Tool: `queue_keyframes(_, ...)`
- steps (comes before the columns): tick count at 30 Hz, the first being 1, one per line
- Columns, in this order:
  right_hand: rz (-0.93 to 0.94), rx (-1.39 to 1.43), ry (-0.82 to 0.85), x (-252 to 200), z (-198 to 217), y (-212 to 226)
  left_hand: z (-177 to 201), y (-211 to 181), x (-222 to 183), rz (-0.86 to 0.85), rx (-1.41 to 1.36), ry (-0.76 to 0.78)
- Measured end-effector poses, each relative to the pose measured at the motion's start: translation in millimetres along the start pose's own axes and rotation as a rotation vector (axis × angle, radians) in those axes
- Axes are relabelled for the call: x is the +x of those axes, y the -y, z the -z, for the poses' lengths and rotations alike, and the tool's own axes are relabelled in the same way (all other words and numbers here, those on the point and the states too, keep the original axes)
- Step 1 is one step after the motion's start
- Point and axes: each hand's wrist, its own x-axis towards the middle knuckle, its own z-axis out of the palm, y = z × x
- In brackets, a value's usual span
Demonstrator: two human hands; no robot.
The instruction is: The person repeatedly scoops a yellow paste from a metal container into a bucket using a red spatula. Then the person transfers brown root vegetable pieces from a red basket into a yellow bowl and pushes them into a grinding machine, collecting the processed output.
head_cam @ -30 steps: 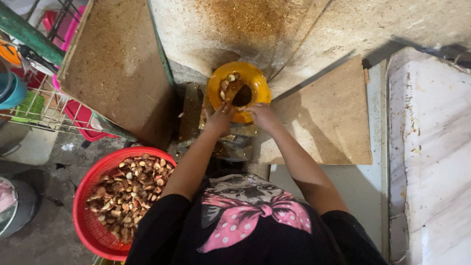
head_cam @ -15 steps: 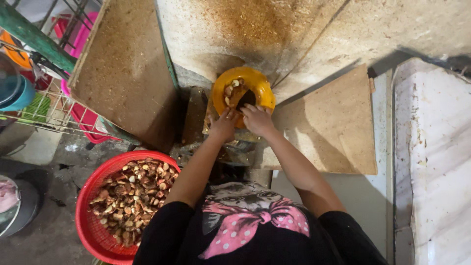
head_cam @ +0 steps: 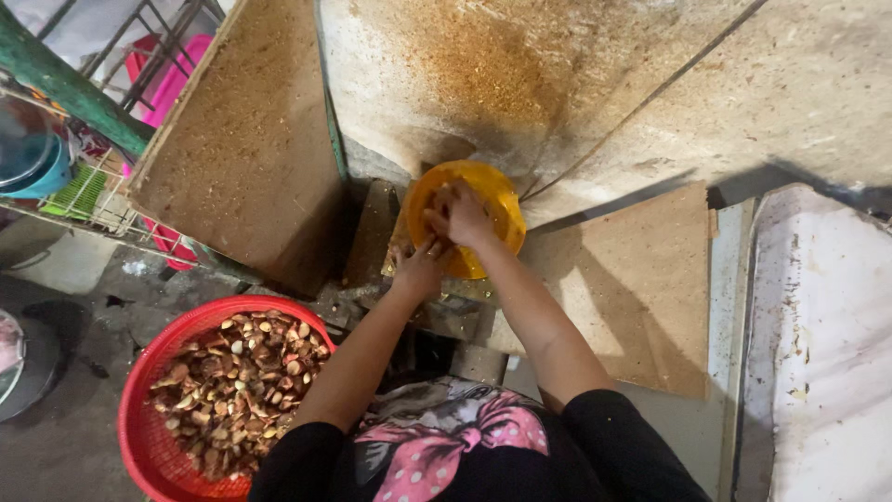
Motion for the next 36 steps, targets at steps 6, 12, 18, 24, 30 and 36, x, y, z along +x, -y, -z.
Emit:
queue_keyframes(6,0.508,-0.077,-0.033,-13,0,5,12,-4,-10,0.016,0.037,0.031)
queue_keyframes(12,0.305,-0.153,0.115,-18,3,-8,27,-7,-10,0.014,0.100,0.114)
queue_keyframes(18,0.161,-0.222,0.193,-28,4,-38,1,-2,-3,-0.002,0.098,-0.043)
queue_keyframes(24,0.274,-0.059,0.076,-49,15,-59,-11,0,16,0.028,0.111,-0.129)
queue_keyframes(30,0.310,-0.003,0.067,-73,37,-55,-24,-6,31,0.077,0.061,-0.217)
queue_keyframes(36,0.308,-0.138,0.210,-89,41,-33,-30,-13,35,0.099,0.114,-0.339)
